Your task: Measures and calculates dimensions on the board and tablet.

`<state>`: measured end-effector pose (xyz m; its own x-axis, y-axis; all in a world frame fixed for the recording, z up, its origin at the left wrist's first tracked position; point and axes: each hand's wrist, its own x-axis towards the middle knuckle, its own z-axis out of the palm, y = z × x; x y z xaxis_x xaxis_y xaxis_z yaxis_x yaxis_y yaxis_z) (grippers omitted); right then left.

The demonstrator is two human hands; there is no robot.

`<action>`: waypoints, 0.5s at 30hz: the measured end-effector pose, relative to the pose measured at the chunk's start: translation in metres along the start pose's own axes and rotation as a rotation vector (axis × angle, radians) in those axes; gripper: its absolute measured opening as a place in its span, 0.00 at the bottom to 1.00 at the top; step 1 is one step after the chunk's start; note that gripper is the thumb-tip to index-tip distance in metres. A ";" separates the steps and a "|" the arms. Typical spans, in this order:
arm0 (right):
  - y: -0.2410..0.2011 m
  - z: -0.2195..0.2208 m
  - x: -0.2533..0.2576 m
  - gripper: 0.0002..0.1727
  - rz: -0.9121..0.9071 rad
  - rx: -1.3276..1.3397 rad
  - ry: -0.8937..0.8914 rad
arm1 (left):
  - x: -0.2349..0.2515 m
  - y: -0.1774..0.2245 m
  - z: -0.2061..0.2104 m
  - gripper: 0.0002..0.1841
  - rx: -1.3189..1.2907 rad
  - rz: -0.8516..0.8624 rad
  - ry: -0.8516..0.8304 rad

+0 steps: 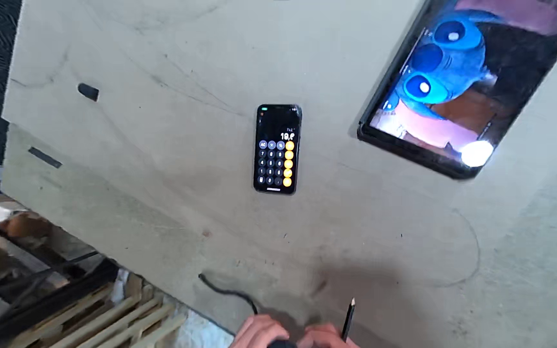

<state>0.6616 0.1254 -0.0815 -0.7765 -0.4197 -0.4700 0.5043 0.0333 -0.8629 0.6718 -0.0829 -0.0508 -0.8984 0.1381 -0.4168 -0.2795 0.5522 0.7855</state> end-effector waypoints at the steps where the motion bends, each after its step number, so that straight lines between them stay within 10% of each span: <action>1: -0.001 0.006 -0.004 0.20 -0.010 0.067 0.030 | 0.007 0.009 -0.014 0.42 0.096 0.028 -0.085; 5: -0.003 0.037 -0.004 0.13 -0.164 0.270 0.190 | 0.059 0.030 -0.070 0.43 0.510 0.292 -0.341; 10: 0.031 0.100 0.012 0.09 -0.177 0.160 0.753 | 0.204 0.074 -0.147 0.18 0.921 0.744 -0.496; 15: 0.028 0.157 0.077 0.06 -0.054 0.102 1.280 | 0.326 0.130 -0.115 0.14 1.097 1.096 -0.774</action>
<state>0.6756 -0.0485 -0.1128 -0.5754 0.7497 -0.3269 0.4436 -0.0497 -0.8948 0.3034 -0.0605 -0.0316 -0.0485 0.9500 -0.3084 0.9365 0.1506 0.3167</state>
